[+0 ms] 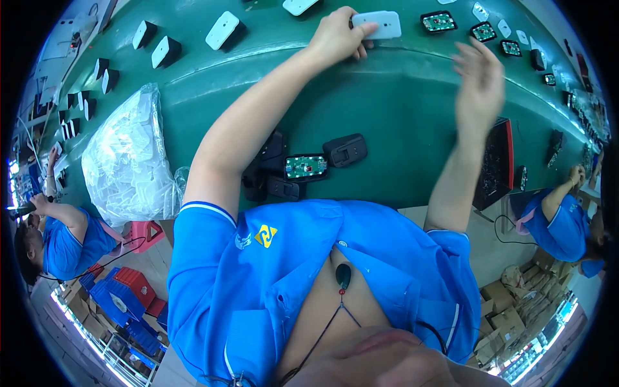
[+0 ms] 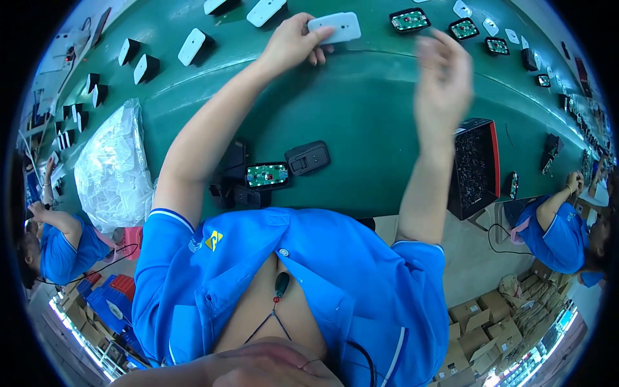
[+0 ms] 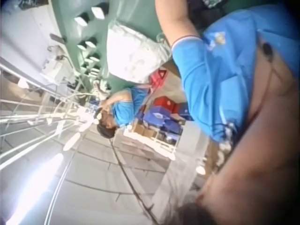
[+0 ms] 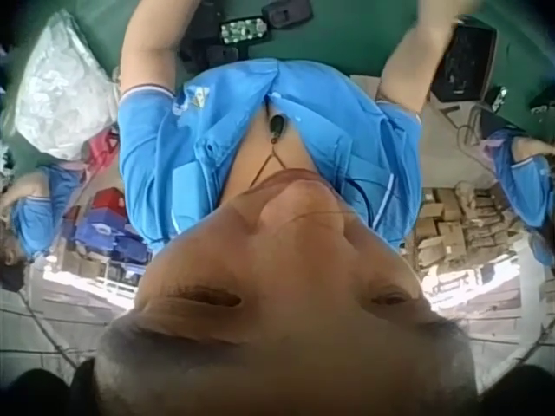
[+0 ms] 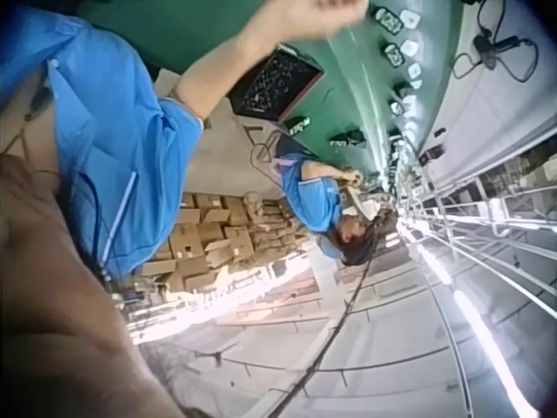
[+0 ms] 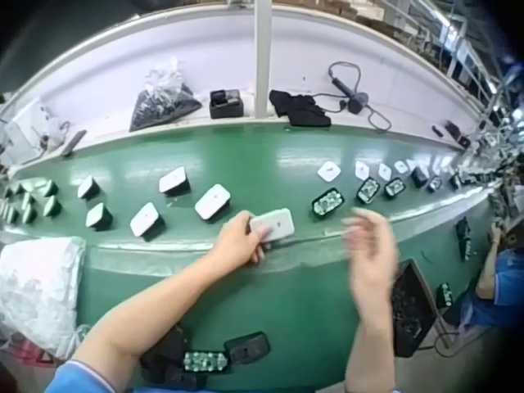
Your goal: Assembling electronic device components by attaching plastic covers to circuit boards on an assembly line.
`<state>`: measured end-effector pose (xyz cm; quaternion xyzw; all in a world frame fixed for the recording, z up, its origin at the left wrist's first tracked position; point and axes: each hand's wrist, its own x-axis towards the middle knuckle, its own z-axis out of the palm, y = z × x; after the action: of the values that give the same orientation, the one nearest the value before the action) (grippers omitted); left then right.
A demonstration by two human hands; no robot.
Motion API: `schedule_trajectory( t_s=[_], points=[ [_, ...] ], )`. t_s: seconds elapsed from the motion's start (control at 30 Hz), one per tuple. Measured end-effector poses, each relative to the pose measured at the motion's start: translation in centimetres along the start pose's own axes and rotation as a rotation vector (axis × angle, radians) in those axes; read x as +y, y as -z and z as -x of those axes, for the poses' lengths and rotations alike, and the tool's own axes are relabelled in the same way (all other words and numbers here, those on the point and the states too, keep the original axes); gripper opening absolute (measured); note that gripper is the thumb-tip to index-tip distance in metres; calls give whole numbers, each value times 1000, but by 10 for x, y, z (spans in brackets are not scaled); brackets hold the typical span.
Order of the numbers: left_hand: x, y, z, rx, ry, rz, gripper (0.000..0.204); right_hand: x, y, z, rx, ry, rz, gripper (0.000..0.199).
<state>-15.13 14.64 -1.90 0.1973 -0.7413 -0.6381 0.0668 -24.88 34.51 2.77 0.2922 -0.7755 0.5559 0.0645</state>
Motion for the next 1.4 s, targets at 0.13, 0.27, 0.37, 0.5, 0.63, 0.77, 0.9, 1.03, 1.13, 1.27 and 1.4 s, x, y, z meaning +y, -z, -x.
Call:
schedule_trajectory(
  t_s=[0.13, 0.27, 0.37, 0.5, 0.63, 0.77, 0.9, 1.03, 1.13, 1.27, 1.4],
  points=[
    [-4, 7, -32, -4, 99, 37, 26, -5, 89, 13, 214, -151, 176, 18],
    [-6, 10, -53, -13, 179, 63, 26, 3, 152, 42, -104, -516, 665, 20],
    [0, 16, -57, -69, 290, -192, 27, 16, 153, 62, -241, -567, 804, 20],
    [9, 24, -38, -11, 275, -364, 32, 58, 158, 85, -257, -433, 768, 17],
    [-11, 27, -40, 151, 226, -658, 60, 74, 164, 80, -307, -411, 735, 10],
    [-1, 26, -4, 385, -133, -765, 46, 89, 189, 88, -376, -350, 765, 14],
    [28, 57, 97, 459, -372, -833, 33, 101, 190, 84, -271, -257, 886, 19],
    [20, 107, 189, 757, -417, -933, 19, 104, 183, 80, -275, -261, 831, 16],
    [11, 143, 252, 1072, -161, -960, 11, 104, 184, 79, -304, -288, 812, 14],
    [-37, 198, 327, 1435, 282, -1288, 15, 104, 182, 74, -373, -346, 870, 12],
    [-81, 232, 349, 1433, 516, -1171, 19, 103, 185, 68, -398, -358, 934, 11]
  ],
)
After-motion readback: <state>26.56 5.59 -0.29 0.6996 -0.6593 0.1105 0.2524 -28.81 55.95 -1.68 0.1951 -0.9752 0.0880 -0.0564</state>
